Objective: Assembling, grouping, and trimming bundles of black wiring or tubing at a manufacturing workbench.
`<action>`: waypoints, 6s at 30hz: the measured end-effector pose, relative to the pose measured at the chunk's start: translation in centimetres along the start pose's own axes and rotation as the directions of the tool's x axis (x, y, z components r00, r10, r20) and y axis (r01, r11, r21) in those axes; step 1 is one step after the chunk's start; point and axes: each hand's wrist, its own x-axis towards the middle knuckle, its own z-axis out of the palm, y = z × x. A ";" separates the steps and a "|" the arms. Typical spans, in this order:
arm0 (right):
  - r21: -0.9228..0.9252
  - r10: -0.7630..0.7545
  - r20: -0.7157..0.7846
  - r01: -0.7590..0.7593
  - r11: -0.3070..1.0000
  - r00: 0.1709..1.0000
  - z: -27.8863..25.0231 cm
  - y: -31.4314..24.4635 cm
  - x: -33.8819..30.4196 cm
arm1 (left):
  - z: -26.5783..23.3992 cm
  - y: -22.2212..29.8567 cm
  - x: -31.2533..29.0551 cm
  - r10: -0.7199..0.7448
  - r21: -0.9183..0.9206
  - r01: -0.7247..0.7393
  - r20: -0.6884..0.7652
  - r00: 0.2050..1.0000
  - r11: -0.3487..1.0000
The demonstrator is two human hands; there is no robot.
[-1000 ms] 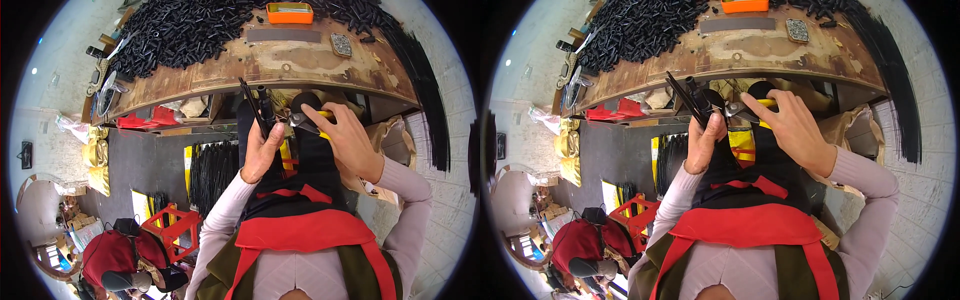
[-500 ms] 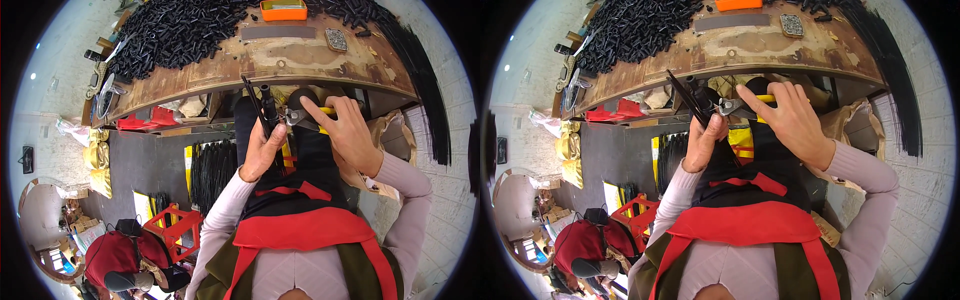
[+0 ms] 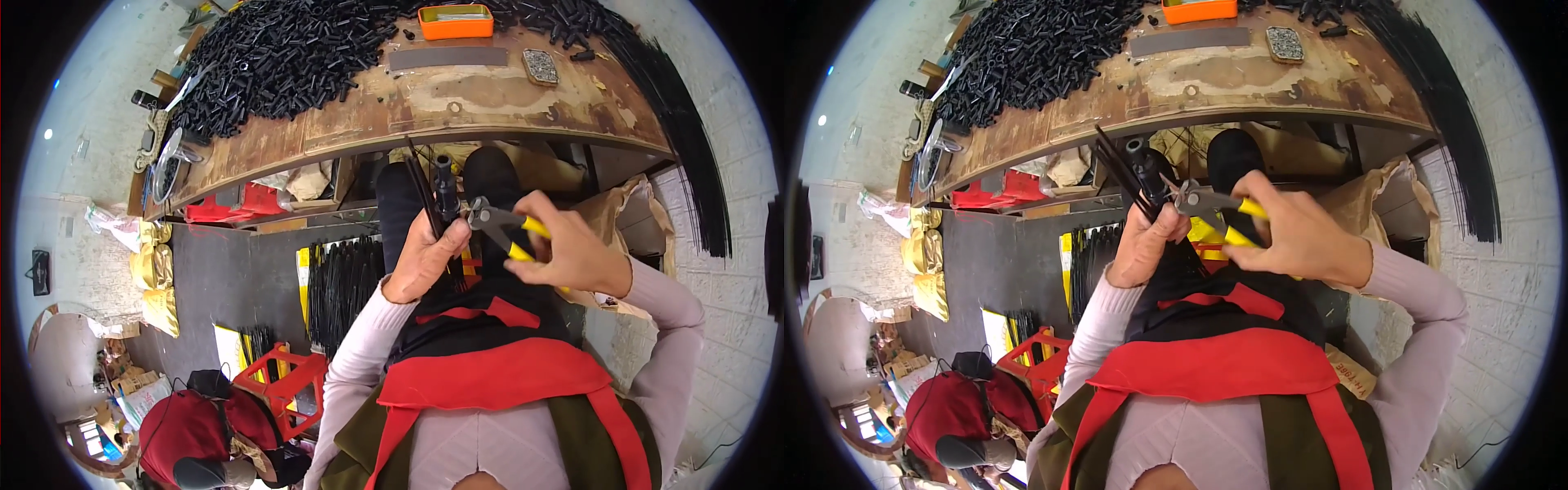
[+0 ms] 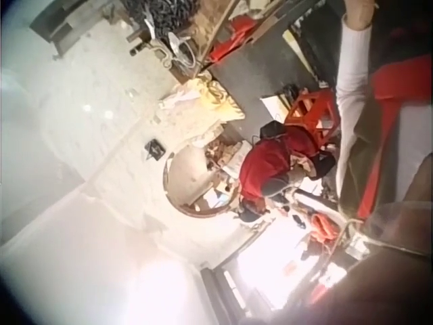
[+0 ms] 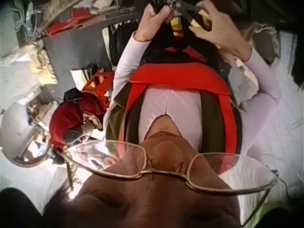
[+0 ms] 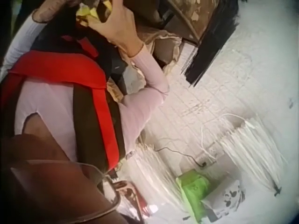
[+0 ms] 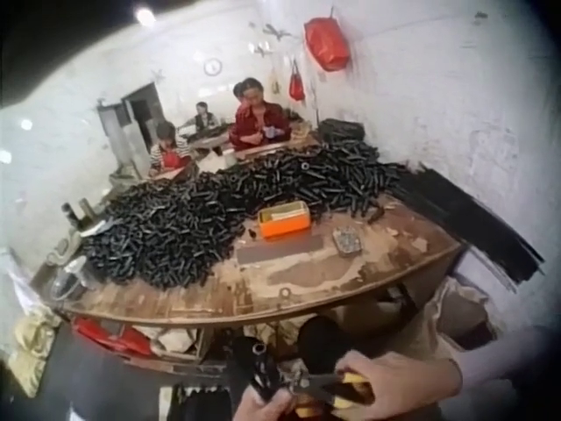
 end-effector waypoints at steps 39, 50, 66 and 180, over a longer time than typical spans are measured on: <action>0.354 0.092 0.381 -0.237 0.905 0.920 -1.7 -0.2 0.2 | -1.5 3.3 1.9 -0.150 0.130 0.138 0.088 0.985 0.982; -0.254 -0.294 -0.163 0.248 0.935 0.942 0.0 2.2 0.5 | -0.6 3.2 2.1 -0.120 0.067 0.123 -0.048 0.992 0.990; 0.147 0.048 0.214 -0.081 0.986 0.976 0.9 2.3 1.5 | -2.2 2.7 1.8 -0.119 0.024 0.117 0.103 0.988 0.993; 0.248 -0.321 -0.485 0.480 0.841 0.813 5.2 1.9 5.0 | 0.2 1.6 0.2 0.123 0.134 -0.122 0.003 0.992 0.983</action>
